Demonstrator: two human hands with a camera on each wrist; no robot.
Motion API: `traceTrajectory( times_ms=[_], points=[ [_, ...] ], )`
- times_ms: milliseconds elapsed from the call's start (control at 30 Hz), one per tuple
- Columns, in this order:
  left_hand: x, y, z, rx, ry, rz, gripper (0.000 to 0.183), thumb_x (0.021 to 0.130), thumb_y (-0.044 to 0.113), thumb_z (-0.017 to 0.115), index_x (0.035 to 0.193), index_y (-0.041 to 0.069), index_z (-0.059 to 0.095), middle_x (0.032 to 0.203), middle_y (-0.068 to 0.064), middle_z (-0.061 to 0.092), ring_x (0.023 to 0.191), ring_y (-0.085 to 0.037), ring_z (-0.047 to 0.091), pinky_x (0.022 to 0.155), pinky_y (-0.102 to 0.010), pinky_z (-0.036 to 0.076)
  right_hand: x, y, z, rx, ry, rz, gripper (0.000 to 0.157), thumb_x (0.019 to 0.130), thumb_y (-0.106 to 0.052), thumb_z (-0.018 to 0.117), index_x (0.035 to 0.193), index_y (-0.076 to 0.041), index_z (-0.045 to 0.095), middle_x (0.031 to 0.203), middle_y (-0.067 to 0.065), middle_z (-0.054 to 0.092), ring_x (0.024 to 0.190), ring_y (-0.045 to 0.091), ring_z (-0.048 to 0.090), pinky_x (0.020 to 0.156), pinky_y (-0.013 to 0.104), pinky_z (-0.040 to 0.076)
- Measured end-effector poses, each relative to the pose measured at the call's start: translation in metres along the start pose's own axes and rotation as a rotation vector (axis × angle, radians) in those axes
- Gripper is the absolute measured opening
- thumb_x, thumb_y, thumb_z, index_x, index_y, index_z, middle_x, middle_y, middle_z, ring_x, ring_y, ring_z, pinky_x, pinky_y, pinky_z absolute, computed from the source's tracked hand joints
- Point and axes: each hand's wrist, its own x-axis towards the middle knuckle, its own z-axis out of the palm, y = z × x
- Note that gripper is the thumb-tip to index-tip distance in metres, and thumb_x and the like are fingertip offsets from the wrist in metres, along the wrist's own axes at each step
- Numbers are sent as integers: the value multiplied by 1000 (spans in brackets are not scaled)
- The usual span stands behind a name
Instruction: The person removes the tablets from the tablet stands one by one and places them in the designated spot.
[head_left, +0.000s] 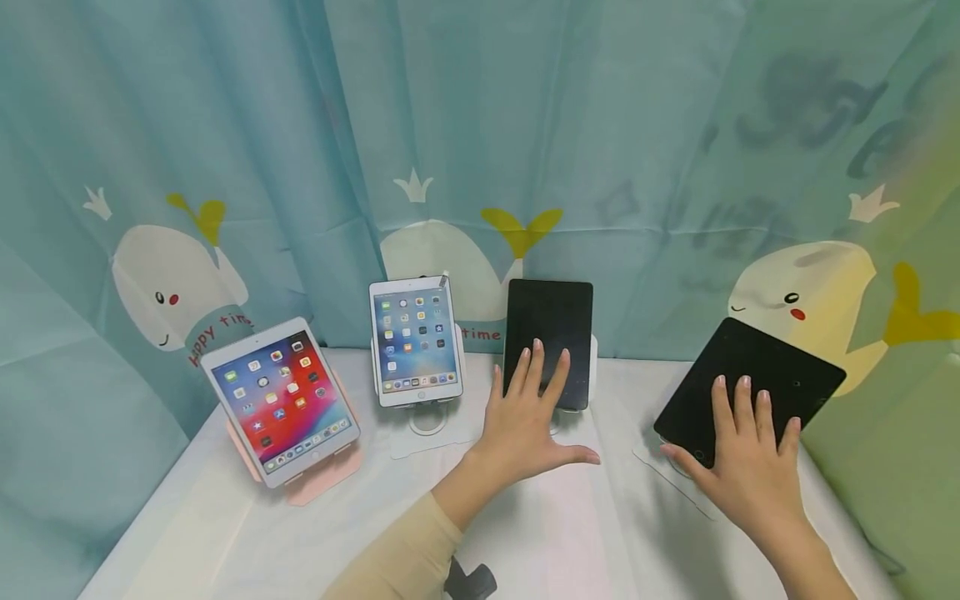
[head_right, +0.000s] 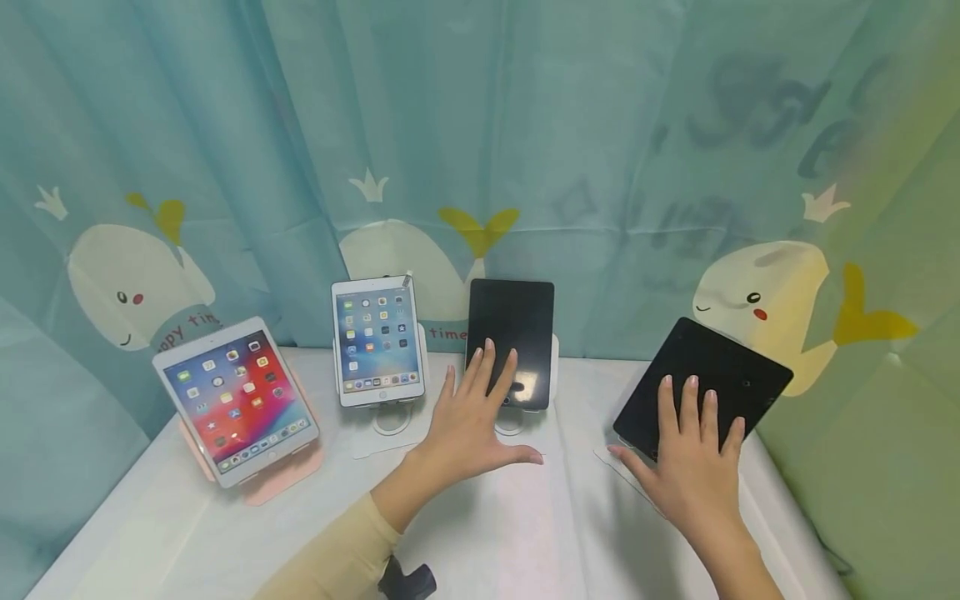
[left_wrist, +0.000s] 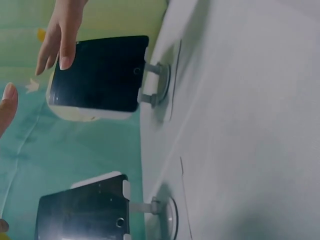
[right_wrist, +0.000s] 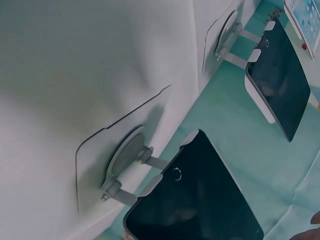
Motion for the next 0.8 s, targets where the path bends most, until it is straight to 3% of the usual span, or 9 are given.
traceTrajectory(
  times_ms=[233, 467, 600, 800],
  points=[
    [6, 9, 1, -49, 38, 5, 126, 66, 83, 55, 149, 24, -19, 158, -13, 2, 145, -28, 11, 110, -59, 22, -2, 9, -3, 20, 25, 14, 111, 77, -59, 66, 151, -3, 5, 151, 34, 7, 139, 50, 4, 104, 71, -6],
    [13, 18, 2, -49, 98, 18, 126, 65, 84, 55, 151, 20, -11, 158, -13, 7, 144, -28, 17, 111, -56, 23, -3, 19, -7, 45, 69, 62, 110, 78, -57, 67, 151, -2, 5, 151, 34, 5, 139, 51, 3, 103, 73, -6],
    [18, 23, 3, -58, 117, 24, 126, 66, 82, 56, 152, 18, -9, 158, -14, 7, 145, -28, 13, 112, -55, 23, -5, 26, -9, 61, 103, 96, 107, 80, -54, 66, 150, -1, 4, 151, 34, 4, 138, 52, 5, 102, 74, -2],
    [23, 29, 8, -81, 126, 32, 126, 68, 80, 58, 150, 17, -14, 158, -14, 7, 145, -27, 12, 113, -51, 23, -8, 36, -7, 89, 226, 141, 100, 83, -51, 63, 148, 4, 12, 149, 36, 16, 133, 54, 22, 101, 75, 10]
  ],
)
